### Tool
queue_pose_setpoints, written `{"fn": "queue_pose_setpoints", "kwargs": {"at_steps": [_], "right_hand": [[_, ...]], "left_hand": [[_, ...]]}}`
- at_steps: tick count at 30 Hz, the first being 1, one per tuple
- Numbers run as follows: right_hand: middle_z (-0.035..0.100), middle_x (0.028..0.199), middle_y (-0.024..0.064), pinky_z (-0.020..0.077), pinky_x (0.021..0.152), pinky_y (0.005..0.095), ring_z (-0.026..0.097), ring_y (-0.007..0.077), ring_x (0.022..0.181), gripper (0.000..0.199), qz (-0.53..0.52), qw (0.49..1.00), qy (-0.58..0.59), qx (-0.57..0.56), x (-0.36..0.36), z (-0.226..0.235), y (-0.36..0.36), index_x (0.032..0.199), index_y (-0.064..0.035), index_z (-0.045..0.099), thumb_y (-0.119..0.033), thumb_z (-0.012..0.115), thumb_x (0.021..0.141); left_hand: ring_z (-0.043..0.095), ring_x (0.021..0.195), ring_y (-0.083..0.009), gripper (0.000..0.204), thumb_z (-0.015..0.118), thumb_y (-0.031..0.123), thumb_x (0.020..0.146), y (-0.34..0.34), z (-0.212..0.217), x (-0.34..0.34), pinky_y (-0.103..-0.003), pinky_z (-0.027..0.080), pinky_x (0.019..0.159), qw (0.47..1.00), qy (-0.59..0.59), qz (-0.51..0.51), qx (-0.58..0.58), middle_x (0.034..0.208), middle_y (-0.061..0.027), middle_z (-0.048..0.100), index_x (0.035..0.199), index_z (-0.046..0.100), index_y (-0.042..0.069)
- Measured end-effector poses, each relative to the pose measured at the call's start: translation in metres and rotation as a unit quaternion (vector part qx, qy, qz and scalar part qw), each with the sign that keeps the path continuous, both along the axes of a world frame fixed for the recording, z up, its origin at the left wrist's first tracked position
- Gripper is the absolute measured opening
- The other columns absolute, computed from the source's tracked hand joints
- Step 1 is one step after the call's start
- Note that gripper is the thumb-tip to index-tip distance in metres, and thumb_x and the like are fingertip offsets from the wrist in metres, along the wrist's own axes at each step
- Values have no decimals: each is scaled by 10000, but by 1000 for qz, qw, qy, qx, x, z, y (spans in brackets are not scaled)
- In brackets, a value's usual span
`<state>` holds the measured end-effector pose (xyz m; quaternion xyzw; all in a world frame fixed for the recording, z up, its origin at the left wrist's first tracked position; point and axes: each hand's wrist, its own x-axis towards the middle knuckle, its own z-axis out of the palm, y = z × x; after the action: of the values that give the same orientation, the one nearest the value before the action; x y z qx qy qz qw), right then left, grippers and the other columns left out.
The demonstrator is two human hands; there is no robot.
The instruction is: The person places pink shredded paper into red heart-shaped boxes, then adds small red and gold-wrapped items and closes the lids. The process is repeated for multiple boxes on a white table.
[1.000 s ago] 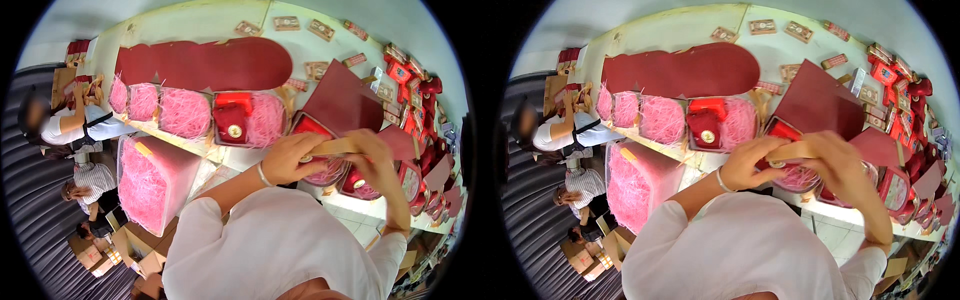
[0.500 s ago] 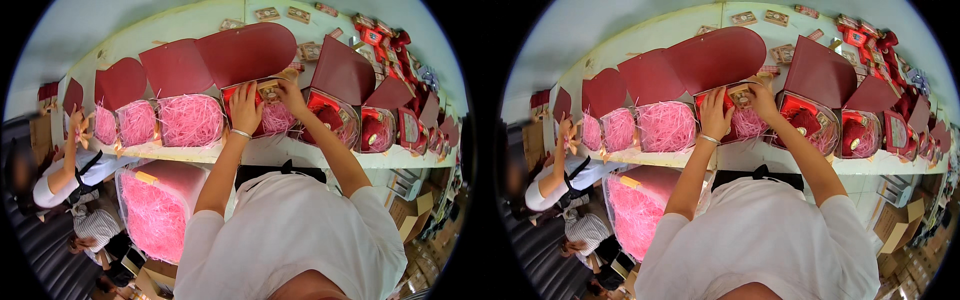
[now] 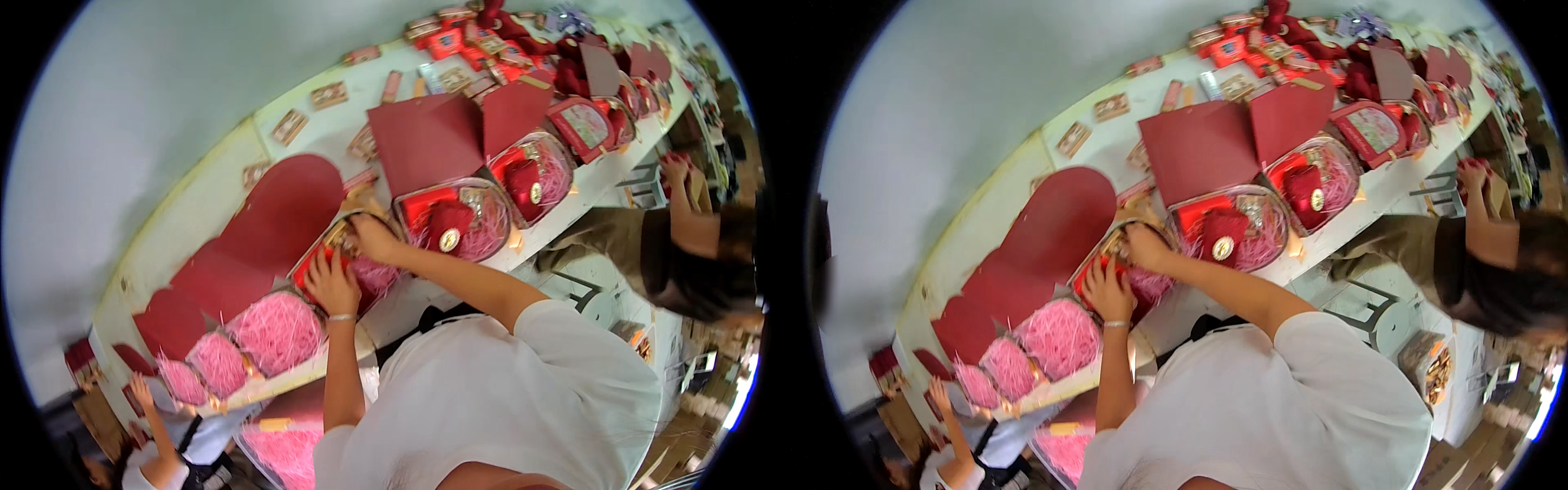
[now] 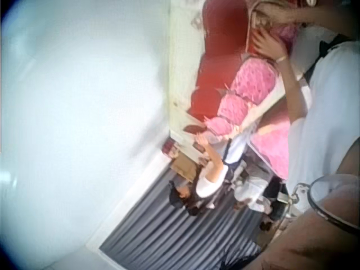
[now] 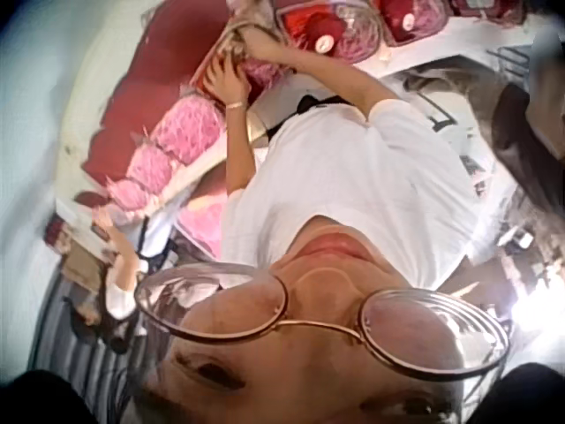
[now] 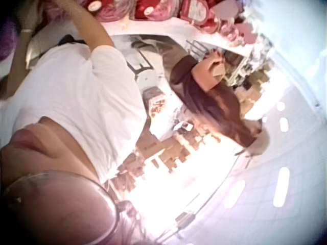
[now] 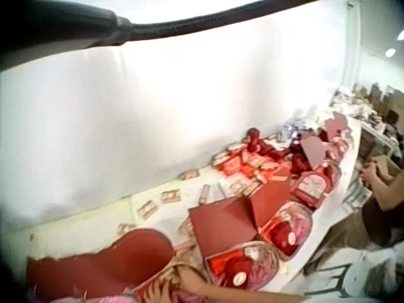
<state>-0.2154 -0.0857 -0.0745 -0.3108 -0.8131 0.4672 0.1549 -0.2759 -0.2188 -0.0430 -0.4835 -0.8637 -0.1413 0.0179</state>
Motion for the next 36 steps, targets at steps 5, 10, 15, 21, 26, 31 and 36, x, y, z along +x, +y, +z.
{"fn": "queue_pose_setpoints", "kwargs": {"at_steps": [5,10,15,21,26,31,36], "right_hand": [[541,1003,174,442,769,332,537,274,932,296,17,977,192,-93,86,151,50,1052,15,506,-53,555,768],[583,819,86,467,710,277,563,143,740,156,-322,870,358,107,202,199,209,976,25,515,-44,484,839],[546,904,108,491,668,287,569,171,771,397,-396,866,289,-100,291,117,408,1159,3,391,-114,559,820],[467,1085,215,473,788,401,536,343,914,687,-503,780,207,-309,311,-4,570,1246,12,287,-274,661,746],[416,1177,192,517,668,420,521,367,933,679,-542,750,197,-323,289,-28,637,1221,-23,310,-267,696,718],[504,1034,123,529,616,422,550,279,867,513,-602,747,141,-243,296,-45,663,1083,-32,423,-111,697,656],[597,826,65,481,600,321,582,187,716,274,-533,802,228,-147,318,-42,657,908,-34,558,-131,648,669]], "left_hand": [[387,1133,-341,315,571,220,732,8,17,5,-541,189,968,996,-21,-9,81,1173,-144,473,1009,567,70],[396,1103,-338,304,579,232,753,6,32,41,-538,198,965,997,-5,20,74,1140,-136,478,1007,553,67],[417,1061,-319,407,589,283,751,47,9,111,-462,276,906,973,-198,114,-18,1106,-156,479,1061,514,32],[476,985,-355,479,585,313,772,89,-13,124,-445,330,844,964,-121,220,-86,1057,-209,525,1099,485,-21],[426,1008,-361,402,579,254,766,87,-14,131,-462,328,810,977,2,198,-77,1080,-182,469,1059,502,-12],[430,975,-367,332,572,220,766,93,-15,130,-455,331,797,980,-17,191,-55,1056,-187,469,988,516,-20],[419,997,-368,339,571,218,777,92,-13,130,-451,312,828,980,-34,190,-49,1073,-201,462,1015,514,-17]]}}
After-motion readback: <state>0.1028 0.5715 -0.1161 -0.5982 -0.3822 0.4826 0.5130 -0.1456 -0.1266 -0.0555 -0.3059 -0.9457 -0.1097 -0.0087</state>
